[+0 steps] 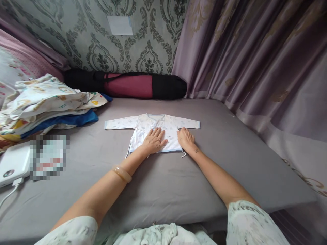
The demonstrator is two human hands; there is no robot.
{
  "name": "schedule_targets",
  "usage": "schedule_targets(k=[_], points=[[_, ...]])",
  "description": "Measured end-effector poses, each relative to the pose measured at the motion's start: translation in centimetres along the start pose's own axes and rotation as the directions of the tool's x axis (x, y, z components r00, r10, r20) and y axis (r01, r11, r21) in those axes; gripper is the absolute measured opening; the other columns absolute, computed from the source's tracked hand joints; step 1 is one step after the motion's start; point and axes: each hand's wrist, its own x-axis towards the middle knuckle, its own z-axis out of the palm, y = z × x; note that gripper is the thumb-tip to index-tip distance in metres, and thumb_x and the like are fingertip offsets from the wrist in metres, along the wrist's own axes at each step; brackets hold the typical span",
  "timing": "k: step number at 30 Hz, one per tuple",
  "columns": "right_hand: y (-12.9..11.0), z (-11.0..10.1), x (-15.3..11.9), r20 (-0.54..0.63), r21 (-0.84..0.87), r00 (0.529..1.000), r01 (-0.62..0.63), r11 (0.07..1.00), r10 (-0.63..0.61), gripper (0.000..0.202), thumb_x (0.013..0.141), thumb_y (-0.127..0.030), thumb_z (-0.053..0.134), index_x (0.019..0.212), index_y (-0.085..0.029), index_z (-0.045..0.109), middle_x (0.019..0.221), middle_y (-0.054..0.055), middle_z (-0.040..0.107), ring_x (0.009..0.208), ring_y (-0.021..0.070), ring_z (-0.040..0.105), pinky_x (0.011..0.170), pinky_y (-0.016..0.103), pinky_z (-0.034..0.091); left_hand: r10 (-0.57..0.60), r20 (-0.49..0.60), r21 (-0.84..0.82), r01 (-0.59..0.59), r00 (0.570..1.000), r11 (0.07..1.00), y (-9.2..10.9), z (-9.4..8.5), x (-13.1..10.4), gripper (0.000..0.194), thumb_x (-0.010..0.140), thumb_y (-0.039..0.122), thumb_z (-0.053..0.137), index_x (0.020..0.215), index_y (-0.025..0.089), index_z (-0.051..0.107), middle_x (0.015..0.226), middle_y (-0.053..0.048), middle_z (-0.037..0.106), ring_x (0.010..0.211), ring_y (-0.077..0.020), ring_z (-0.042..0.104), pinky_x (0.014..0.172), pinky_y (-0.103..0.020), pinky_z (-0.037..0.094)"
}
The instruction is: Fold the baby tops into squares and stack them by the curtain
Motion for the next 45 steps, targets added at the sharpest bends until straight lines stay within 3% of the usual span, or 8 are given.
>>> schedule_targets(k=[6, 12, 20, 24, 28, 33, 38, 45], points=[[0.3, -0.3, -0.2, -0.036, -0.072, 0.998, 0.052, 0.996, -0.054, 0.034, 0.102, -0.029, 0.033, 0.123, -0.013, 0.055, 0.124, 0.02, 0.059, 0.108, 0.0273, 0.062, 0.089, 0.037, 0.046, -0.014, 0.022, 0.033, 0.013, 1.0, 0.999, 0.4, -0.4, -0.2, 0.064, 0.1, 0.049, 0.026, 0.15, 0.009, 0.034, 0.158, -0.018, 0.03, 0.148, -0.0306, 0.022, 0.12, -0.049, 0.017], [-0.7, 0.5, -1.1, -0.094, -0.115, 0.881, 0.453, 0.884, -0.464, 0.048, 0.1, -0.024, 0.029, 0.142, -0.008, 0.044, 0.152, 0.017, 0.041, 0.141, 0.0267, 0.035, 0.115, 0.04, 0.025, -0.086, -0.065, 0.052, 0.09, 0.994, 0.995, 1.1, -0.5, -2.0, 0.069, 0.1, 0.052, 0.024, 0.149, 0.004, 0.035, 0.158, -0.022, 0.028, 0.149, -0.0324, 0.019, 0.12, -0.05, 0.014], [-1.2, 1.9, -1.4, 0.102, -0.046, 0.893, 0.444, 0.895, -0.438, 0.065, 0.101, -0.041, 0.02, 0.154, -0.003, 0.023, 0.162, 0.014, 0.018, 0.15, 0.0253, 0.014, 0.121, 0.046, 0.01, -0.159, 0.083, -0.101, 0.167, 0.984, 0.981, 0.2, -0.9, -2.7, 0.075, 0.098, 0.057, 0.023, 0.153, 0.005, 0.024, 0.161, -0.022, 0.015, 0.15, -0.0338, 0.011, 0.119, -0.054, 0.014], [-1.0, 1.8, -1.4, 0.106, -0.043, 0.893, 0.444, 0.895, -0.438, 0.066, 0.101, -0.043, 0.018, 0.154, -0.004, 0.022, 0.162, 0.013, 0.018, 0.15, 0.0251, 0.013, 0.121, 0.048, 0.011, -0.102, 0.02, -0.244, 0.104, 0.995, 0.964, -1.7, -2.4, -3.3, 0.06, 0.099, 0.05, 0.027, 0.145, 0.012, 0.038, 0.155, -0.019, 0.035, 0.144, -0.0286, 0.031, 0.115, -0.047, 0.028], [-0.9, 1.9, -1.4, 0.099, -0.038, 0.89, 0.451, 0.892, -0.445, 0.066, 0.101, -0.043, 0.016, 0.154, -0.005, 0.022, 0.162, 0.013, 0.018, 0.15, 0.0247, 0.013, 0.121, 0.048, 0.011, -0.361, -0.153, -0.258, 0.315, 0.92, 0.913, -5.9, -3.8, -6.2, 0.036, 0.095, 0.033, 0.037, 0.118, 0.018, 0.06, 0.123, -0.015, 0.059, 0.116, -0.026, 0.056, 0.1, -0.04, 0.044], [-1.0, 1.8, -1.1, 0.137, -0.029, 0.889, 0.444, 0.896, -0.436, 0.067, 0.101, -0.045, 0.018, 0.154, -0.006, 0.023, 0.162, 0.014, 0.018, 0.15, 0.0251, 0.013, 0.12, 0.049, 0.011, -0.463, 0.057, -0.297, 0.458, 0.885, 0.838, -9.7, -5.3, -11.1, 0.026, 0.08, 0.039, 0.055, 0.089, 0.019, 0.068, 0.091, -0.01, 0.061, 0.093, -0.0248, 0.059, 0.085, -0.035, 0.047], [-1.2, 1.6, -1.1, 0.132, -0.034, 0.892, 0.439, 0.898, -0.432, 0.066, 0.101, -0.043, 0.02, 0.154, -0.005, 0.025, 0.161, 0.015, 0.02, 0.15, 0.0258, 0.014, 0.12, 0.049, 0.012, -0.418, 0.188, -0.391, 0.458, 0.889, 0.798, -8.9, -6.3, -12.9, 0.049, 0.061, 0.068, 0.069, 0.072, 0.021, 0.069, 0.094, -0.01, 0.061, 0.088, -0.0254, 0.058, 0.073, -0.032, 0.049], [-1.2, 1.5, -1.3, 0.125, -0.032, 0.892, 0.441, 0.897, -0.434, 0.065, 0.101, -0.043, 0.02, 0.153, -0.004, 0.025, 0.161, 0.015, 0.021, 0.149, 0.0261, 0.015, 0.12, 0.049, 0.014, -0.377, 0.343, -0.374, 0.493, 0.86, 0.785, -9.7, -7.1, -12.6, 0.023, 0.066, 0.042, 0.061, 0.064, 0.02, 0.066, 0.077, -0.006, 0.065, 0.075, -0.0217, 0.061, 0.063, -0.028, 0.045]])
